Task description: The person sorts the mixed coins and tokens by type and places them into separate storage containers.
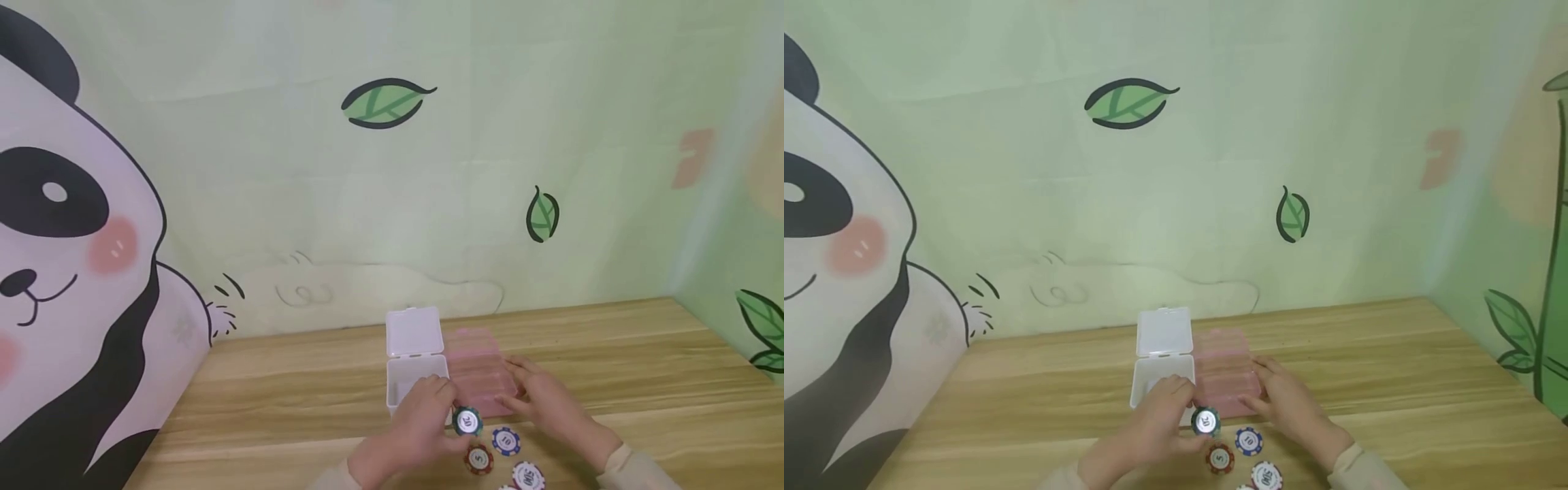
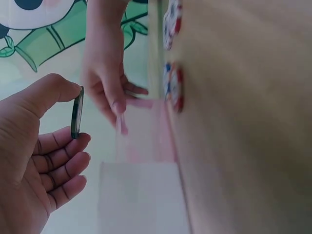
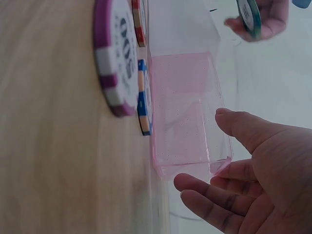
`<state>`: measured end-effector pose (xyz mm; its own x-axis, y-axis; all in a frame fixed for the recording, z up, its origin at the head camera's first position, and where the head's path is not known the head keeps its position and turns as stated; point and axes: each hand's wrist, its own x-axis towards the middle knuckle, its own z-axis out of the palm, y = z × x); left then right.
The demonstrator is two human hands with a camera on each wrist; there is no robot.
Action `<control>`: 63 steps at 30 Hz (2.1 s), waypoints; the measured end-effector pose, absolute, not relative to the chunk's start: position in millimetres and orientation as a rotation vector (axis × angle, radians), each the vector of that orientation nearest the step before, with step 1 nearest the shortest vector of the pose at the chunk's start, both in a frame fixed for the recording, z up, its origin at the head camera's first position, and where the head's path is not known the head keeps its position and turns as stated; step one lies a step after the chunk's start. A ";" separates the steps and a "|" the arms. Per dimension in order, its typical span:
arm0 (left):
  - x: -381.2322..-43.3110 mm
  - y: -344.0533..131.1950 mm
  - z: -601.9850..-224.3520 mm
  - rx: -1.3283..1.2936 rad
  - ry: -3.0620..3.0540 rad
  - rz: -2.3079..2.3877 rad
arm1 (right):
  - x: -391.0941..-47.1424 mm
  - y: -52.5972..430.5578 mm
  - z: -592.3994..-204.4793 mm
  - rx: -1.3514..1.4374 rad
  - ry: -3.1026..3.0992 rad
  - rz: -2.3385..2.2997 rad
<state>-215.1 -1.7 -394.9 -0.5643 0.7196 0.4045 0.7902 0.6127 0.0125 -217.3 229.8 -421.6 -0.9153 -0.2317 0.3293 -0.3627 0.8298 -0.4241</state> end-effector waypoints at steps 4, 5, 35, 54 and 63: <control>-231.6 4.9 -390.4 -1.180 -2.486 -0.273 | -217.0 231.2 -422.9 0.451 -2.740 0.724; -235.7 6.6 -389.5 -1.176 -2.490 -0.275 | -217.0 231.4 -423.1 0.449 -2.740 0.733; -279.4 30.5 -392.9 -1.133 -2.630 -0.080 | -217.9 229.8 -422.2 0.473 -2.720 0.754; -249.5 14.1 -385.9 -1.155 -2.497 -0.322 | -216.2 230.2 -423.5 0.467 -2.736 0.729; -221.4 10.0 -399.4 -1.233 -2.279 -0.316 | -216.8 228.3 -422.9 0.484 -2.720 0.712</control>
<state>-221.4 10.0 -399.4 -0.4468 0.7063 0.5492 0.8292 0.5574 -0.0423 -216.8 228.3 -422.9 -0.9023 -0.2455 0.3544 -0.3877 0.8217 -0.4177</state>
